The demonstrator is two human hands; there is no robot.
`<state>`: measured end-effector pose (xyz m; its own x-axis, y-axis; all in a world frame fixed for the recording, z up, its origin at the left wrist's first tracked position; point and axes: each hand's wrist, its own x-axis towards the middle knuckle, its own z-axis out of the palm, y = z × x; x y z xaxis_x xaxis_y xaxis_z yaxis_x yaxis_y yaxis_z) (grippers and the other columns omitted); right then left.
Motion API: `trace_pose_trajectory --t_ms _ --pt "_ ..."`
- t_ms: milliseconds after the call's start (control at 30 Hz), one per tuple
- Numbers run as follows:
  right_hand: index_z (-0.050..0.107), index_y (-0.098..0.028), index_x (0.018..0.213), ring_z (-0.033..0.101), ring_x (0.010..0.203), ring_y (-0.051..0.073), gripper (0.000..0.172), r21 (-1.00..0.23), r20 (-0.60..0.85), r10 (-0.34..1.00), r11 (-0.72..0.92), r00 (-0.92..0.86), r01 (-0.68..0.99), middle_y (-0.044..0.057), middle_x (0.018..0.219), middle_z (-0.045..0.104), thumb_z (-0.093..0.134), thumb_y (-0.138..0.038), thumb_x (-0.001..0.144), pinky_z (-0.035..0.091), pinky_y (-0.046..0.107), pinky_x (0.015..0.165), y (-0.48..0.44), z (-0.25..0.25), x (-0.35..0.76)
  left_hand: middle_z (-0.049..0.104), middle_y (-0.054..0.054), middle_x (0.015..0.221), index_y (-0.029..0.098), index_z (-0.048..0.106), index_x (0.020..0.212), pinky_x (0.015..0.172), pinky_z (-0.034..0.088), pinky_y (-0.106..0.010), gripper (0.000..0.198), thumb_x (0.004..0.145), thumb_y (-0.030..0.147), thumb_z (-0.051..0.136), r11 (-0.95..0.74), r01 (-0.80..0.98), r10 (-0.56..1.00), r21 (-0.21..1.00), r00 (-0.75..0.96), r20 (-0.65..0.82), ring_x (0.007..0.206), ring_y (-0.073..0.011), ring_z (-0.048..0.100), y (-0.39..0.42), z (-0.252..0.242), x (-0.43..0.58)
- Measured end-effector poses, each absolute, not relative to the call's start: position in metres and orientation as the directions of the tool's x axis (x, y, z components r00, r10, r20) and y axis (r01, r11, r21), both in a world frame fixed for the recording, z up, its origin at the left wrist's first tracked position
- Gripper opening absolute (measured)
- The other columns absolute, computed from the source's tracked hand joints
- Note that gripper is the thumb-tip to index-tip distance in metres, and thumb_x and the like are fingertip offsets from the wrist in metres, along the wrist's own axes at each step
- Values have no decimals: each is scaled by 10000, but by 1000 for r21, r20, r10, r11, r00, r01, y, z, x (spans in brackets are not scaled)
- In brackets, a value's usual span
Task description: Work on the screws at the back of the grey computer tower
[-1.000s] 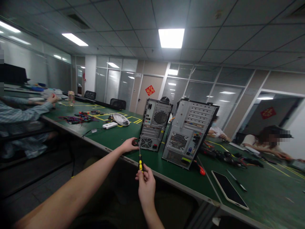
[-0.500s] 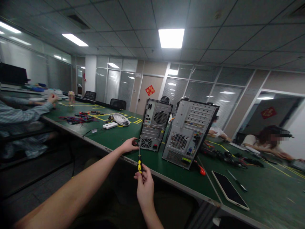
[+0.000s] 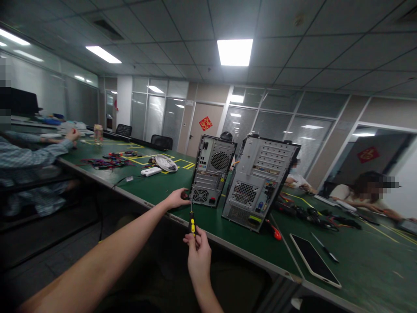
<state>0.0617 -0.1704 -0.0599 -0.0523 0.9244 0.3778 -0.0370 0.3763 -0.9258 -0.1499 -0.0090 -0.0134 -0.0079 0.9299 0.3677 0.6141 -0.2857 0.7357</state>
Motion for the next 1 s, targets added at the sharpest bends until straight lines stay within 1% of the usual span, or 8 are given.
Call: trace_pose_trajectory --t_ms 167,300,400,467,567,667,833,1000 --pt "633 -172 1173 739 829 229 441 -904 427 902 428 -61 12 111 1001 749 680 -498 879 589 369 811 -168 -65 63 731 -81 1030 136 593 1331 812 538 -271 777 642 374 862 -293 607 926 739 -13 378 922 -212 703 -9 -14 -150" --pt "686 -180 1193 708 962 239 396 -860 496 867 498 -45 109 116 1124 731 673 -425 883 563 361 862 -165 -69 65 732 -86 1030 127 595 1328 811 539 -276 776 642 374 861 -289 622 925 728 -15 380 922 -218 703 -8 -14 -149" --pt "697 -176 1196 694 1023 253 392 -848 514 857 513 -30 134 123 1161 726 669 -404 879 559 362 873 -165 -69 66 731 -85 1028 129 594 1328 799 540 -273 772 645 374 860 -287 621 926 729 -14 376 914 -216 700 -9 -13 -149" --pt "687 -170 1197 706 997 254 406 -858 500 866 499 -25 120 127 1137 733 674 -417 876 567 363 859 -166 -69 65 731 -78 1019 137 595 1326 794 540 -269 768 644 371 861 -291 615 925 733 -15 379 904 -211 699 -9 -13 -149" --pt "655 -161 1188 735 891 241 436 -886 456 890 457 -23 77 125 1057 748 669 -471 881 583 369 829 -167 -68 64 730 -75 1011 134 595 1326 796 541 -267 772 641 369 863 -288 611 926 737 -17 376 898 -206 699 -10 -12 -149" --pt "632 -163 1139 750 824 237 442 -910 410 912 411 -25 56 121 991 755 656 -525 886 589 374 816 -169 -67 64 729 -77 1020 131 590 1330 804 541 -269 781 640 372 865 -287 610 929 739 -12 370 903 -205 697 -10 -12 -149" --pt "645 -169 1112 755 827 245 444 -915 401 915 402 -29 30 118 964 760 664 -546 878 591 374 808 -170 -64 64 729 -82 1041 136 586 1335 806 535 -270 783 647 391 860 -288 622 927 728 -9 375 917 -211 695 -9 -13 -149" --pt "700 -181 1134 720 947 245 392 -871 480 876 482 -46 91 111 1066 749 694 -465 864 568 351 835 -171 -63 64 732 -87 1037 134 595 1326 807 538 -275 771 645 385 857 -281 618 930 734 -14 367 922 -218 700 -11 -11 -149"
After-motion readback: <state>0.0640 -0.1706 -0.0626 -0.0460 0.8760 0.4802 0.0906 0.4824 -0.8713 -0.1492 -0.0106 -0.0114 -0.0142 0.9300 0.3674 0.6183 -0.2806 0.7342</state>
